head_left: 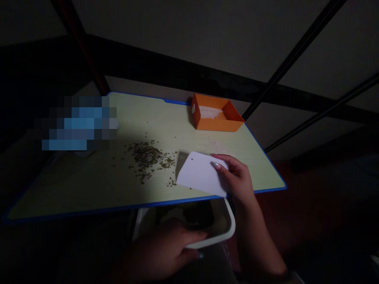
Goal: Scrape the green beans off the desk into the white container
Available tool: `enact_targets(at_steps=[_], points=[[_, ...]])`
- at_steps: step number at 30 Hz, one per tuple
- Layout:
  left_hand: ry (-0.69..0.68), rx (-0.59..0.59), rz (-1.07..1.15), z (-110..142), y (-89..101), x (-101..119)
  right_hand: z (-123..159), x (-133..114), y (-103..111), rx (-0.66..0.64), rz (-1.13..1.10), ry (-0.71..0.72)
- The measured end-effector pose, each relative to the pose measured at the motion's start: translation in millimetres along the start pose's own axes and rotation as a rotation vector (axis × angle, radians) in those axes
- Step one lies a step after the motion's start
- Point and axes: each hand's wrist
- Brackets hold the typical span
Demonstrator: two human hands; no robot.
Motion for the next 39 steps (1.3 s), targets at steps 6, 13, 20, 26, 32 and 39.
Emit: enact_targets(at_steps=[6,13,20,26,32,39], points=[[0.0,-0.001,0.0,0.0,1.9,2.2,3.9,8.6,4.6,0.167,-0.01,-0.007],[-0.04,-0.003,-0.009,-0.3,5.5,4.6,4.8,3.5,1.9,0.04,0.001,0.027],[-0.065,-0.004,-0.01,-0.8,5.0,4.8,2.4,-3.6,-1.6,-0.008,0.049,0.014],[-0.071,0.001,0.008,0.5,7.4,7.8,2.5,-1.7,-0.9,-0.047,0.04,0.006],[-0.066,0.01,0.008,1.5,9.1,9.1,4.3,-0.3,-1.8,-0.006,0.042,0.016],[-0.028,0.018,-0.014,1.9,7.4,10.0,4.8,-1.7,-2.5,-0.03,0.079,0.021]])
Point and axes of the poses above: each hand's wrist, its own z-axis away from the middle knuckle, its own y-axis out of the back of the hand, x = y × z, and after that the axes turned 14 degrees about y, right-handed
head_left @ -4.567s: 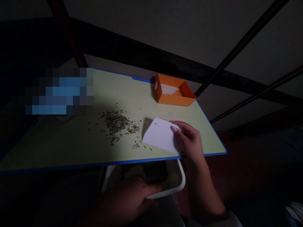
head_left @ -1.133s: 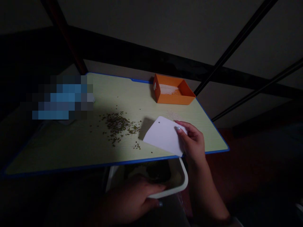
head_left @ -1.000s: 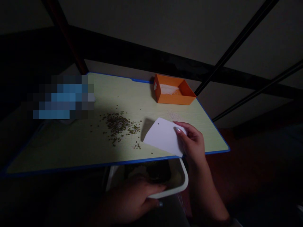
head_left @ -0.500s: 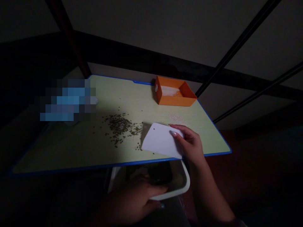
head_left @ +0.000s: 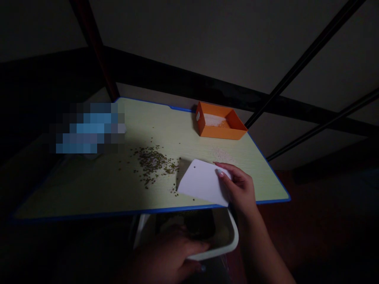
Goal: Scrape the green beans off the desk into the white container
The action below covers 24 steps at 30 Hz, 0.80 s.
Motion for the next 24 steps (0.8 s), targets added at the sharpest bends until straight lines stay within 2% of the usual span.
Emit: enact_targets(at_steps=[14,24], points=[[-0.008,0.022,0.008,0.6,0.0,0.2,-4.3,5.2,-2.7,0.049,0.042,-0.047],[-0.013,0.022,-0.012,-1.6,0.0,0.6,-13.3,5.3,-6.3,0.0,0.08,0.025]])
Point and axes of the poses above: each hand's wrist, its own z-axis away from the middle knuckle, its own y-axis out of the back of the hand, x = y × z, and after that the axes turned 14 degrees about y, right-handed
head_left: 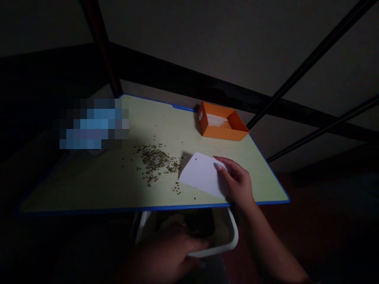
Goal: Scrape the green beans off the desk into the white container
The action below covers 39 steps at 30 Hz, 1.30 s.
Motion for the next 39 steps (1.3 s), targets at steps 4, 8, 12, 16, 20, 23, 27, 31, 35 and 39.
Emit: enact_targets(at_steps=[4,8,12,16,20,23,27,31,35,39], points=[[-0.013,0.001,0.001,1.4,-0.7,-0.4,-7.5,-2.0,-4.8,-0.045,-0.021,0.046],[-0.012,-0.003,0.012,1.9,-0.7,-0.7,-15.5,-3.7,-9.5,-0.092,-0.049,0.094],[-0.034,-0.002,0.022,1.5,-1.0,-1.8,-18.9,-1.9,-8.2,-0.115,-0.058,0.092],[-0.023,-0.007,0.012,1.9,-1.5,-2.8,-17.2,1.6,-3.2,-0.122,-0.078,0.063],[-0.021,0.0,-0.004,1.9,-0.8,-2.4,-13.7,4.3,-0.2,-0.122,-0.104,0.057],[-0.034,0.006,0.002,1.8,0.2,-2.0,-11.6,5.3,0.3,-0.101,-0.129,0.047],[-0.053,0.012,0.021,1.9,-0.2,-3.3,-9.7,5.5,1.2,-0.109,-0.156,0.054],[-0.066,0.018,0.037,1.5,-3.1,-6.8,-8.4,5.4,2.2,-0.115,-0.142,0.055],[-0.077,0.027,0.054,0.5,-6.0,-9.7,-7.5,3.4,1.5,-0.109,-0.139,0.073],[-0.077,0.04,0.054,-0.2,-6.9,-10.6,-6.3,0.6,0.8,-0.123,-0.142,0.08]])
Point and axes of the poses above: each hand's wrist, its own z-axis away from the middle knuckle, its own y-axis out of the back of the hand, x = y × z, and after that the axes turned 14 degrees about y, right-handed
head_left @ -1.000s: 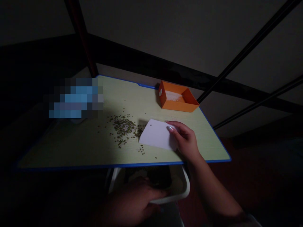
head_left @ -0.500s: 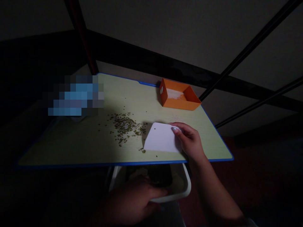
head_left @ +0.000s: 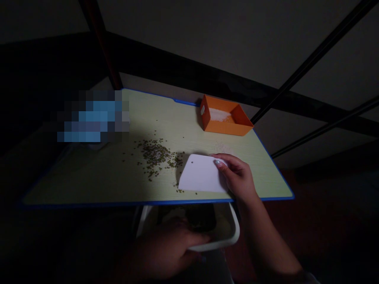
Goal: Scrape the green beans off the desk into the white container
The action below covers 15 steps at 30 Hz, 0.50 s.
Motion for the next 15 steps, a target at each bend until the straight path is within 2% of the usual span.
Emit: enact_targets(at_steps=[8,15], points=[[0.032,-0.036,-0.038,-1.1,2.4,3.5,5.0,4.3,4.6,0.126,-0.023,-0.042],[0.06,-0.04,-0.045,0.0,3.7,6.7,5.4,2.9,5.4,0.093,-0.033,-0.079]])
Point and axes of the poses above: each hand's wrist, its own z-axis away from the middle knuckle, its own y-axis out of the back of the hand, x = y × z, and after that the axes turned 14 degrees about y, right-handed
